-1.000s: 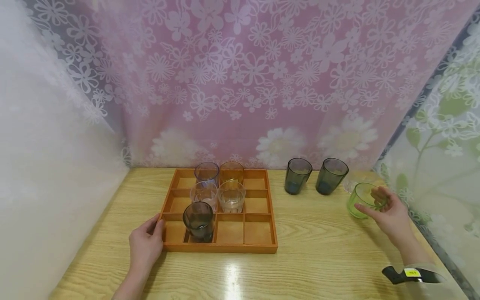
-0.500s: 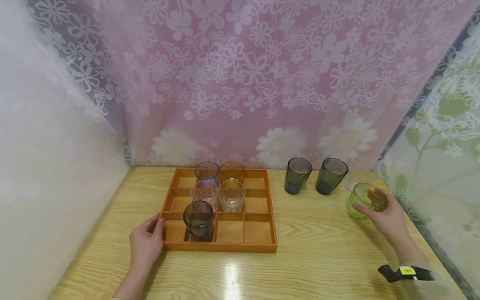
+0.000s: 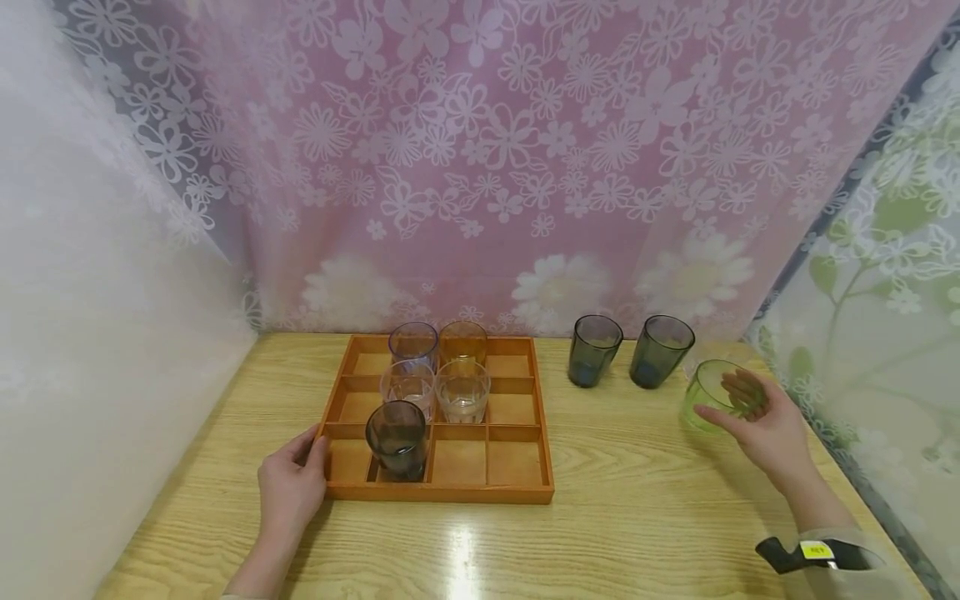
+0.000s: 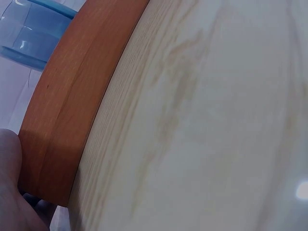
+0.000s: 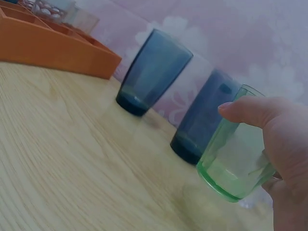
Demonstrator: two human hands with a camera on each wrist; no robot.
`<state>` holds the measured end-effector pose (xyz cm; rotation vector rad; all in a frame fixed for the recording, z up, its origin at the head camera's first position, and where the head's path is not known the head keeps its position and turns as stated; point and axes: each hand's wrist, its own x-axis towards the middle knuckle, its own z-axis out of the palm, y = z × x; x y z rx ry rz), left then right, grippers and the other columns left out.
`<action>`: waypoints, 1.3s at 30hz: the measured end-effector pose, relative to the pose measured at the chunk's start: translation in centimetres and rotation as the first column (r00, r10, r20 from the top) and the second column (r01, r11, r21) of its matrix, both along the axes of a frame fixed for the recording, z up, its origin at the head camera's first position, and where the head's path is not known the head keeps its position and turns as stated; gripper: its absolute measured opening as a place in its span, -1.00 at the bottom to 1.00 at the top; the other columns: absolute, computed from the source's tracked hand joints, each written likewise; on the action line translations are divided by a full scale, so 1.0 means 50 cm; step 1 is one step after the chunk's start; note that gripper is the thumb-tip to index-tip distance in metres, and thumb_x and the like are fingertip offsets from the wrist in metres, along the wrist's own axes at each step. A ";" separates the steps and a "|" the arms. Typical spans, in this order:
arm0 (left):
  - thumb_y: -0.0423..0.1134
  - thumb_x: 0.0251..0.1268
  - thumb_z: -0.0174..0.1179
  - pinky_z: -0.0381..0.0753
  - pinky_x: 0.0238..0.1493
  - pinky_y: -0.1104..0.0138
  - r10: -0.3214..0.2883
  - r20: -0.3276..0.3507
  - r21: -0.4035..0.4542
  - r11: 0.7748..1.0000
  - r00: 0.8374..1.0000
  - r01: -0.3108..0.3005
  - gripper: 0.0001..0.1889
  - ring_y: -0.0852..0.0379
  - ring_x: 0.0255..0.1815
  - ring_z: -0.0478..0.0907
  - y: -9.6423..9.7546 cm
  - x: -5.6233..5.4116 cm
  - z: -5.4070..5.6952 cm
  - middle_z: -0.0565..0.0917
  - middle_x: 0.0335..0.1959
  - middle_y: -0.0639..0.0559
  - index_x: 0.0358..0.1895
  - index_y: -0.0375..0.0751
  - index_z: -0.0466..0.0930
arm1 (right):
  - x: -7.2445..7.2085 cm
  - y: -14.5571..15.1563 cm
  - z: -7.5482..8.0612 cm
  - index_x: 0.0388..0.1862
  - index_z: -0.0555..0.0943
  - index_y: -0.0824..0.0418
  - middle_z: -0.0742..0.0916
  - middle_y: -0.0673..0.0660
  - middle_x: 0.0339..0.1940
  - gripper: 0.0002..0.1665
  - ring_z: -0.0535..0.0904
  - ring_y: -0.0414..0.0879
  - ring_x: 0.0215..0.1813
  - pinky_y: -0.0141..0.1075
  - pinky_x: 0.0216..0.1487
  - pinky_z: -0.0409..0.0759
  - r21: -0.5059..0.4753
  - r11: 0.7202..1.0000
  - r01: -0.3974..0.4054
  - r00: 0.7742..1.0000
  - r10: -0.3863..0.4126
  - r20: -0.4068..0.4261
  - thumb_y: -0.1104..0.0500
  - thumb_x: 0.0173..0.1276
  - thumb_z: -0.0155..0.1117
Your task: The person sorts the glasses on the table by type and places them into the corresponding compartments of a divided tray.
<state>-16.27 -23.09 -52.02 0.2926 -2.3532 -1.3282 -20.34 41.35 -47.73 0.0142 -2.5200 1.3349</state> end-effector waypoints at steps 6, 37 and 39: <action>-0.36 0.58 0.23 0.47 -0.21 0.74 -0.002 -0.007 -0.002 1.000 1.000 0.002 -0.69 -0.20 0.04 0.72 0.002 0.000 0.003 0.77 0.01 -0.34 0.22 -0.48 0.69 | 0.003 -0.039 0.028 0.65 0.24 0.35 0.59 -0.13 0.33 0.05 0.49 -0.43 0.25 -0.65 0.11 0.46 -0.021 0.998 -0.053 0.998 0.052 -0.039 0.24 0.32 0.62; -0.34 0.60 0.22 0.43 -0.20 0.77 -0.028 -0.005 0.023 0.999 1.000 0.028 -0.68 -0.25 0.07 0.71 0.004 0.006 0.013 0.74 0.05 -0.39 0.24 -0.49 0.67 | -0.014 -0.248 0.083 0.58 0.30 0.37 0.51 0.39 0.45 0.00 0.48 0.11 0.44 -0.38 0.31 0.53 -0.136 0.937 -0.320 0.946 0.310 -0.090 0.33 0.26 0.64; -0.35 0.59 0.22 0.43 -0.20 0.77 -0.025 -0.006 0.022 0.999 1.000 0.025 -0.68 -0.25 0.07 0.71 0.004 0.005 0.012 0.74 0.05 -0.39 0.23 -0.49 0.67 | -0.018 -0.260 0.082 0.59 0.29 0.37 0.51 0.37 0.46 0.02 0.46 0.14 0.46 -0.37 0.33 0.52 -0.149 0.934 -0.325 0.945 0.316 -0.084 0.33 0.25 0.65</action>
